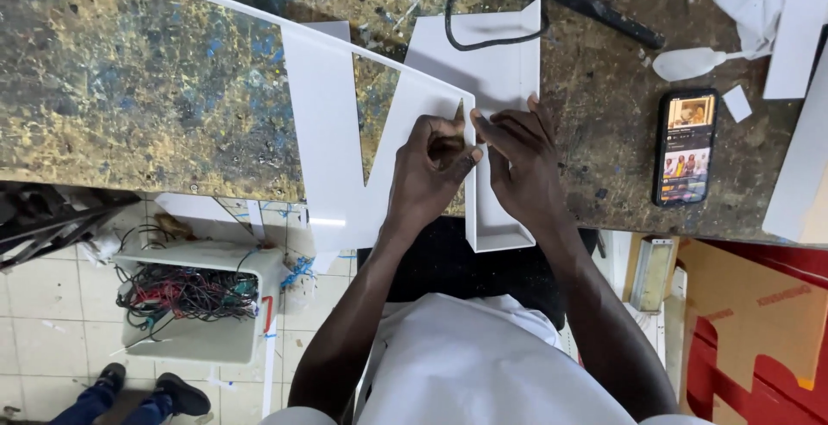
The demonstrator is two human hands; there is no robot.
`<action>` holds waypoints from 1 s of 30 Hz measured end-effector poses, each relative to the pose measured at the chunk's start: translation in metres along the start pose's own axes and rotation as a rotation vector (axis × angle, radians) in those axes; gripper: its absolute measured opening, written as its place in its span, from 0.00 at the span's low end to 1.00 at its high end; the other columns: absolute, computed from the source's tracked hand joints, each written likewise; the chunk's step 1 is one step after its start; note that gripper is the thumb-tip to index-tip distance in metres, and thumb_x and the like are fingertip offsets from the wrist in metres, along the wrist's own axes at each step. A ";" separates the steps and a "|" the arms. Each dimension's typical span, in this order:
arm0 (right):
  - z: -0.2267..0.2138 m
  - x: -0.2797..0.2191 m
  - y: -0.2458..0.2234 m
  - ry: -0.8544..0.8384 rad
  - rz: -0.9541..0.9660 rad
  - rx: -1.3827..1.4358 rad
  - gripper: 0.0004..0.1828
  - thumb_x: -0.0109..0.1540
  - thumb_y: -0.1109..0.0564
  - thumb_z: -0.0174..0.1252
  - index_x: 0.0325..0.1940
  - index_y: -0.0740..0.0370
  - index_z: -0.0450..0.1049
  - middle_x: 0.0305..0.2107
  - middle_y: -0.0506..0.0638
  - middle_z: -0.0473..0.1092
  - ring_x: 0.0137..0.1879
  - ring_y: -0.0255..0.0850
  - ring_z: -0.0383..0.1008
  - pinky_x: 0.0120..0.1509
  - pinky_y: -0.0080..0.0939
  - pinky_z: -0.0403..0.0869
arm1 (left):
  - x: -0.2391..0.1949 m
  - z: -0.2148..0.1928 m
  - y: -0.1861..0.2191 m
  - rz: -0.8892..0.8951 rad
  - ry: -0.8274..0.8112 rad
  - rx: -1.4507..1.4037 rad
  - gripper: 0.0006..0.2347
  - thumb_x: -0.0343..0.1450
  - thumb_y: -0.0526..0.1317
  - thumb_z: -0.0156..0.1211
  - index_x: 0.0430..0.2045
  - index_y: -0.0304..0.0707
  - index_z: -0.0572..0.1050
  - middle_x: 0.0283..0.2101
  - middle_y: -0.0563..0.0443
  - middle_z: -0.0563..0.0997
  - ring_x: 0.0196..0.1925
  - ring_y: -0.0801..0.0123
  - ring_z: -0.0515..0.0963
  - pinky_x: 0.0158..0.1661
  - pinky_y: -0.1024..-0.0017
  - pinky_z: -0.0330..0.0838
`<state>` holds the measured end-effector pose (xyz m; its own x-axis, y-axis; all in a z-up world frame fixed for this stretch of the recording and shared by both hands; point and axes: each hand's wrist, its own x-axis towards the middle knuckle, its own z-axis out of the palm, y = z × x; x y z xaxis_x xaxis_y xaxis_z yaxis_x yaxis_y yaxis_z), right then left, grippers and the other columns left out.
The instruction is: Assembling a 3D channel letter by gluing side strips to the face cutout.
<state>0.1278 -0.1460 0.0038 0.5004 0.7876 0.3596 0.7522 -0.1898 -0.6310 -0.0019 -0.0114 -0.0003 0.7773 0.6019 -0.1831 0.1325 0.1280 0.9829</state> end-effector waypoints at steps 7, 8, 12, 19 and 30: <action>0.000 -0.002 0.003 0.000 0.019 0.010 0.28 0.73 0.73 0.57 0.74 0.56 0.83 0.43 0.52 0.84 0.65 0.52 0.81 0.93 0.60 0.50 | -0.001 0.007 -0.007 -0.027 0.024 -0.039 0.20 0.76 0.42 0.78 0.57 0.32 0.76 0.53 0.30 0.88 0.60 0.46 0.89 0.60 0.52 0.85; 0.000 -0.003 0.001 0.004 0.012 0.015 0.29 0.72 0.73 0.57 0.75 0.56 0.83 0.43 0.54 0.84 0.65 0.54 0.81 0.92 0.61 0.50 | -0.002 0.007 -0.008 -0.035 0.035 -0.038 0.21 0.76 0.43 0.78 0.57 0.30 0.76 0.54 0.28 0.87 0.60 0.45 0.89 0.61 0.50 0.85; 0.002 -0.002 0.006 0.022 -0.027 0.027 0.29 0.70 0.73 0.57 0.74 0.57 0.83 0.42 0.55 0.84 0.63 0.55 0.82 0.91 0.63 0.51 | -0.011 0.015 0.002 -0.089 0.090 -0.024 0.24 0.77 0.45 0.77 0.59 0.24 0.75 0.56 0.25 0.87 0.62 0.40 0.87 0.65 0.47 0.83; 0.004 -0.006 0.015 0.011 -0.051 -0.022 0.29 0.67 0.74 0.61 0.71 0.59 0.85 0.39 0.54 0.84 0.60 0.53 0.83 0.91 0.59 0.51 | -0.045 0.025 -0.022 -0.049 0.125 -0.106 0.22 0.81 0.39 0.70 0.65 0.20 0.72 0.61 0.22 0.84 0.67 0.36 0.83 0.66 0.43 0.82; 0.008 -0.010 0.023 -0.009 -0.135 -0.095 0.26 0.75 0.70 0.57 0.77 0.58 0.78 0.34 0.51 0.75 0.50 0.53 0.76 0.94 0.65 0.52 | -0.085 0.014 -0.053 -0.044 0.032 -0.137 0.20 0.76 0.44 0.71 0.60 0.32 0.78 0.69 0.40 0.83 0.69 0.60 0.86 0.66 0.67 0.81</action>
<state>0.1370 -0.1532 -0.0204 0.3884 0.8148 0.4303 0.8498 -0.1361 -0.5092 -0.0665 -0.0803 -0.0364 0.7524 0.6177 -0.2287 0.0792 0.2599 0.9624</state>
